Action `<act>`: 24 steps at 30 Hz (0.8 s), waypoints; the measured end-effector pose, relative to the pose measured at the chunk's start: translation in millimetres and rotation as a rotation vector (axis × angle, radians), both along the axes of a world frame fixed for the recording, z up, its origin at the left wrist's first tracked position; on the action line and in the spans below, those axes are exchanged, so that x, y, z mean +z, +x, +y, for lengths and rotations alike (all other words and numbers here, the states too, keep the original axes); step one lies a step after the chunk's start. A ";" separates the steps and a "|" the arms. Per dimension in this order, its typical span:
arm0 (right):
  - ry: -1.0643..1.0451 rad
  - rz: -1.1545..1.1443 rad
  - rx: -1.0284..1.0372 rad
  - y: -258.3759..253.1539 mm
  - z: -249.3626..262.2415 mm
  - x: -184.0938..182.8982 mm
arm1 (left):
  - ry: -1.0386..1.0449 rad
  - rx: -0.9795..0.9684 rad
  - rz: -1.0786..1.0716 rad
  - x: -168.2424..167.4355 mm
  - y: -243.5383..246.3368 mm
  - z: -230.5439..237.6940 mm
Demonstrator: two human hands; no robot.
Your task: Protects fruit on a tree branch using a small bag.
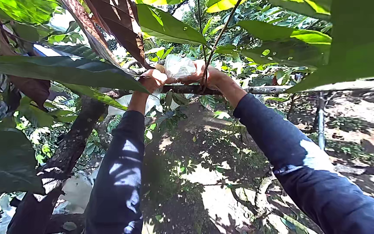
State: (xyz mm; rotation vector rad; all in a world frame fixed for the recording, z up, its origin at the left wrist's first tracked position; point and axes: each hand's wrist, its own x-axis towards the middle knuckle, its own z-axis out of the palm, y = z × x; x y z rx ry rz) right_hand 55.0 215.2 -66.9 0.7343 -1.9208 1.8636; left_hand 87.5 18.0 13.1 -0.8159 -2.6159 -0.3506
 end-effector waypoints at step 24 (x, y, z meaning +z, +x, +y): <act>0.010 0.059 0.039 -6.7 -2.8 -2.0 | 0.046 0.027 -0.065 3.3 -4.2 2.2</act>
